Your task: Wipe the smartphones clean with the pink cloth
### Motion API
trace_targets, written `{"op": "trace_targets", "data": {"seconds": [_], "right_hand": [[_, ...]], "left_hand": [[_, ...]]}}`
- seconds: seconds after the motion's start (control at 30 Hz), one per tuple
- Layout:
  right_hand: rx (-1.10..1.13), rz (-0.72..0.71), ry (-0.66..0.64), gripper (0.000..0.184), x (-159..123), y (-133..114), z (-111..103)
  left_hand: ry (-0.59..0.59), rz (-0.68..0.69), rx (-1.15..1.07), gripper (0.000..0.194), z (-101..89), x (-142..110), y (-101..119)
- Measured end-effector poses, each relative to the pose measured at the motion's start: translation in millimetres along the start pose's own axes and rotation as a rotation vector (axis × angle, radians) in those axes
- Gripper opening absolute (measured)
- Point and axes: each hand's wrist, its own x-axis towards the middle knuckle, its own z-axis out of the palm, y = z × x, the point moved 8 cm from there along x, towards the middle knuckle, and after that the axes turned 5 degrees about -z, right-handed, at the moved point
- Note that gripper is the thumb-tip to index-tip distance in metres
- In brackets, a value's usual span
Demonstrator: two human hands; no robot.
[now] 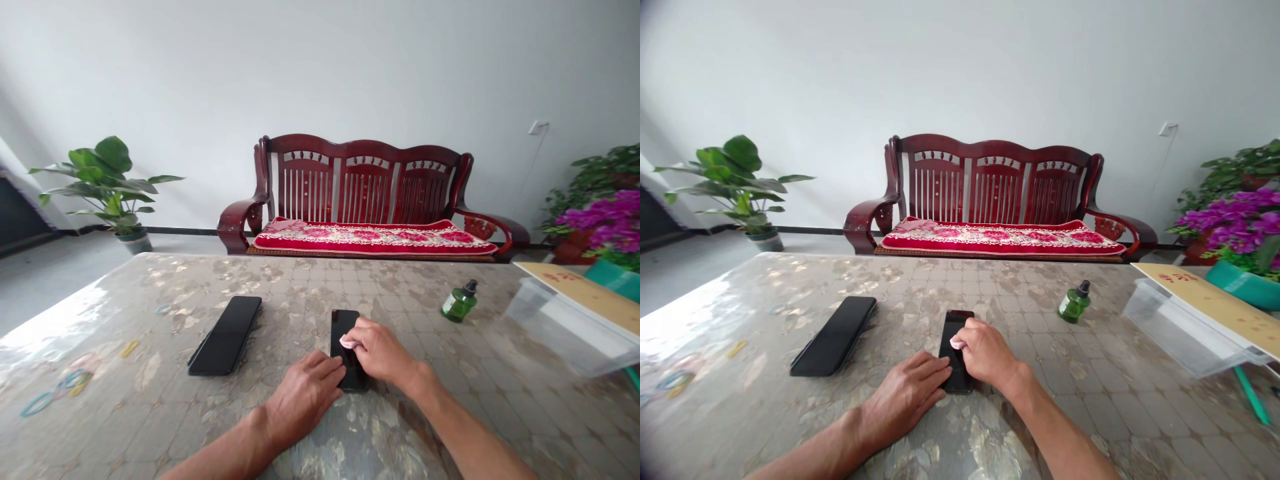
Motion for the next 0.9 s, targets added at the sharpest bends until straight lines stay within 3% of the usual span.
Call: {"op": "trace_targets", "data": {"seconds": [0.23,0.47,0.6,0.9], "right_hand": [[-0.119,0.048,0.094,0.028,11.3,5.7,-3.1],[-0.091,-0.013,-0.008,0.027,3.2,-7.7,-1.3],[-0.077,0.012,-0.001,0.028,0.6,-7.8,-0.5],[-0.188,0.106,0.025,0.023,41.0,3.9,1.9]], "left_hand": [[0.054,0.036,0.056,0.017,-1.9,4.3,1.2],[0.010,0.010,0.061,0.015,3.1,4.5,-1.1],[0.017,0.001,0.051,0.013,1.2,4.8,-0.7],[0.055,0.047,0.068,0.013,-1.8,3.4,3.0]]}}
